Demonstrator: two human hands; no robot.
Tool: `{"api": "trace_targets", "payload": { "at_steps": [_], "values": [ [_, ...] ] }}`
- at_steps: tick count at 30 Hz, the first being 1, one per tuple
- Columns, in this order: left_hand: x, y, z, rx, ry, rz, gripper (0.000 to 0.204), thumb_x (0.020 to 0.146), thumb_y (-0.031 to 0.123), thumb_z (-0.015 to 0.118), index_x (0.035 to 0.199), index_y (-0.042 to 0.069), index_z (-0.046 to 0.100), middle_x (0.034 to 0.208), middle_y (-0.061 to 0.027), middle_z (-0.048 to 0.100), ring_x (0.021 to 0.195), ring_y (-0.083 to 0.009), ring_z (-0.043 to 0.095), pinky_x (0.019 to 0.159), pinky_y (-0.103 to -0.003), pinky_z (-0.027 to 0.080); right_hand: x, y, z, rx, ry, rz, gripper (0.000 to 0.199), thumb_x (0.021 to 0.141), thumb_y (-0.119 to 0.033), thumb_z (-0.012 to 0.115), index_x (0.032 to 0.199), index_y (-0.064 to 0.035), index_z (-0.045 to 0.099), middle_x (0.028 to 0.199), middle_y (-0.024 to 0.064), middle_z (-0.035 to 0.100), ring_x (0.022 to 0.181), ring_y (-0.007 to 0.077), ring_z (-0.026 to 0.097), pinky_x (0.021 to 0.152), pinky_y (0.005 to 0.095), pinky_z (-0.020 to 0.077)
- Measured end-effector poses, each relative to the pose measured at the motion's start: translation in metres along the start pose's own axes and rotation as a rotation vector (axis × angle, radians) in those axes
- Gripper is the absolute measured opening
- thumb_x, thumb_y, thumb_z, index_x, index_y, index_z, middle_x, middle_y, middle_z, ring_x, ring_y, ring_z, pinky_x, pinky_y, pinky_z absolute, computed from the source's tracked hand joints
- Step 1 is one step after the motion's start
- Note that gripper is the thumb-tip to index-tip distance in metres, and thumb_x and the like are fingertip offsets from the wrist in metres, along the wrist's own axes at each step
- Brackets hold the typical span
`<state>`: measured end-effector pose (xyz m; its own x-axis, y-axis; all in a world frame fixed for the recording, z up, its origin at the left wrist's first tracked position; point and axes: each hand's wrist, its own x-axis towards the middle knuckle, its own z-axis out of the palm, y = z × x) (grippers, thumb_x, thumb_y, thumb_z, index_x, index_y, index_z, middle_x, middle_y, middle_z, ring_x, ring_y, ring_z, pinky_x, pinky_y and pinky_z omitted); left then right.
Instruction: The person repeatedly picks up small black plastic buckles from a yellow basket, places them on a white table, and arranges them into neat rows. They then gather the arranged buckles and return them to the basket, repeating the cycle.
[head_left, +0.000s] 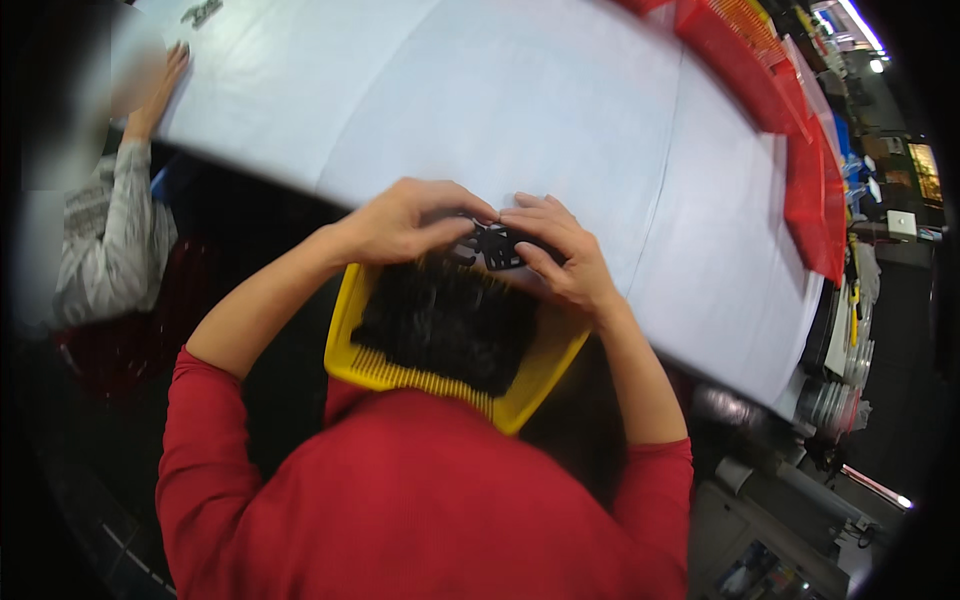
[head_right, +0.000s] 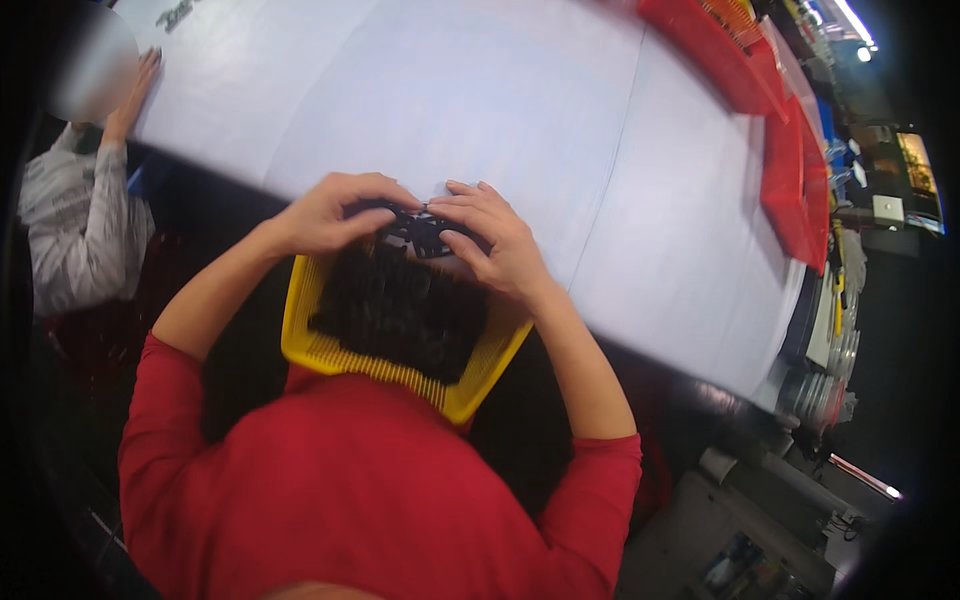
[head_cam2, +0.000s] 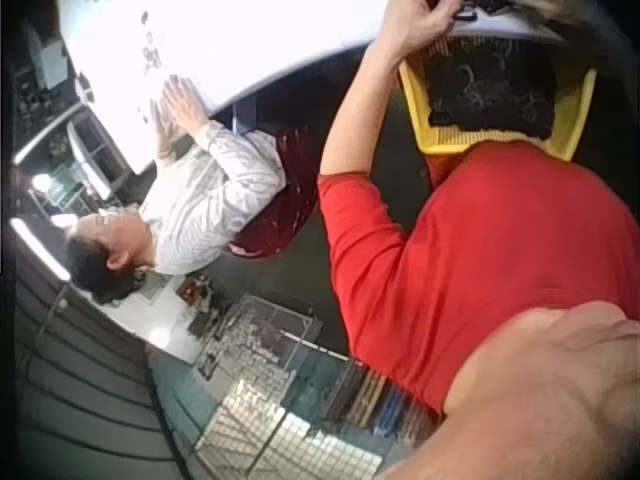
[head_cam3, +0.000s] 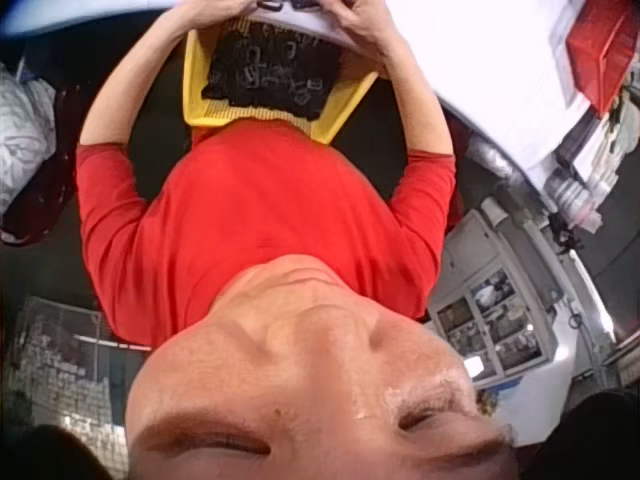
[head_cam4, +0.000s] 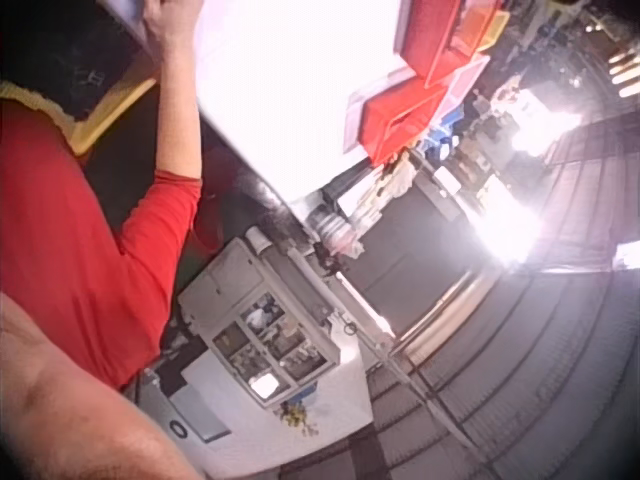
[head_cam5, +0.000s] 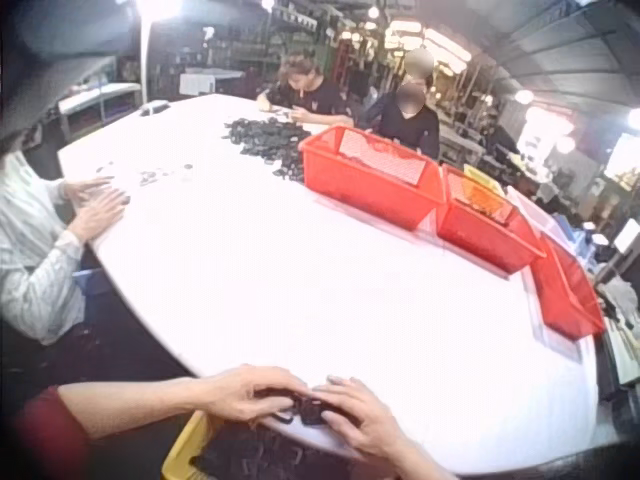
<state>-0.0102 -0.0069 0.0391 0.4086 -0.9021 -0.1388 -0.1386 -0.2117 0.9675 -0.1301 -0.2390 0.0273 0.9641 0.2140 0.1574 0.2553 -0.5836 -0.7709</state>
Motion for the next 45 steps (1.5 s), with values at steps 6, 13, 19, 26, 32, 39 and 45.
{"api": "trace_targets", "payload": {
  "at_steps": [6, 13, 19, 26, 32, 39, 45],
  "values": [
    [-0.11, -0.048, -0.003, -0.215, 0.673, 0.17, 0.036, 0.096, 0.009, 0.048, 0.131, 0.001, 0.053, 0.121, -0.0133, 0.061, 0.114, -0.0202, 0.057, 0.096, -0.034, 0.045, -0.102, -0.042, 0.011, 0.031, 0.645, 0.163, 0.028, 0.089, 0.001, 0.057, 0.116, 0.0021, 0.054, 0.108, 0.0132, 0.062, 0.097, 0.0211, 0.062, 0.085, 0.0314, 0.0503],
    [-0.144, -0.123, 0.069, -0.4, 0.386, -0.406, 0.068, 0.083, 0.012, 0.071, 0.141, -0.002, 0.038, 0.137, -0.0143, 0.049, 0.127, -0.02, 0.045, 0.106, -0.031, 0.034, -0.209, -0.014, 0.112, 0.37, 0.813, 0.562, 0.047, 0.093, -0.013, 0.059, 0.132, 0.0019, 0.038, 0.12, 0.0127, 0.055, 0.106, 0.0226, 0.055, 0.094, 0.0344, 0.0438],
    [-0.186, -0.133, 0.085, -0.391, 0.504, -0.224, 0.046, 0.077, -0.001, 0.058, 0.123, -0.002, 0.056, 0.112, -0.0034, 0.063, 0.101, -0.0116, 0.057, 0.091, -0.027, 0.045, -0.222, -0.026, 0.131, 0.672, 0.368, 0.861, 0.043, 0.087, -0.008, 0.063, 0.126, 0.0035, 0.049, 0.115, 0.0107, 0.058, 0.104, 0.0196, 0.056, 0.092, 0.0331, 0.0447],
    [-0.216, -0.102, 0.071, -0.67, 0.656, -0.09, 0.049, 0.072, -0.01, 0.058, 0.121, -0.004, 0.056, 0.112, -0.0075, 0.064, 0.1, -0.0147, 0.061, 0.089, -0.028, 0.047, -0.192, -0.061, 0.106, 0.698, 0.159, 0.784, 0.062, 0.083, -0.008, 0.068, 0.137, 0.0008, 0.04, 0.131, 0.0114, 0.05, 0.119, 0.022, 0.05, 0.099, 0.0342, 0.0409],
    [-0.252, -0.092, 0.052, -0.576, 0.677, -0.067, 0.05, 0.068, -0.009, 0.059, 0.118, -0.004, 0.058, 0.106, -0.0071, 0.065, 0.093, -0.0145, 0.062, 0.083, -0.027, 0.048, -0.172, -0.032, 0.117, 1.161, -0.073, 0.746, 0.069, 0.078, -0.017, 0.077, 0.135, -0.0006, 0.043, 0.124, 0.0105, 0.055, 0.11, 0.0211, 0.054, 0.094, 0.0338, 0.0438],
    [-0.288, -0.062, 0.018, -0.673, 0.804, -0.02, 0.061, 0.063, -0.007, 0.054, 0.124, -0.005, 0.054, 0.116, -0.0126, 0.063, 0.097, -0.02, 0.064, 0.081, -0.032, 0.053, -0.086, -0.094, 0.097, 1.057, -0.254, 0.387, 0.102, 0.076, -0.019, 0.077, 0.151, -0.0059, 0.008, 0.149, 0.0132, 0.025, 0.14, 0.0245, 0.022, 0.115, 0.037, 0.019],
    [-0.228, 0.052, -0.099, -0.535, 0.608, 0.002, 0.045, 0.092, 0.019, 0.057, 0.13, -0.002, 0.049, 0.118, -0.0135, 0.062, 0.101, -0.0225, 0.062, 0.084, -0.033, 0.053, -0.019, -0.129, 0.021, 1.554, 0.068, 0.542, 0.036, 0.084, -0.012, 0.062, 0.117, 0.0014, 0.056, 0.104, 0.0117, 0.065, 0.095, 0.0244, 0.064, 0.09, 0.0374, 0.0508]
  ]
}}
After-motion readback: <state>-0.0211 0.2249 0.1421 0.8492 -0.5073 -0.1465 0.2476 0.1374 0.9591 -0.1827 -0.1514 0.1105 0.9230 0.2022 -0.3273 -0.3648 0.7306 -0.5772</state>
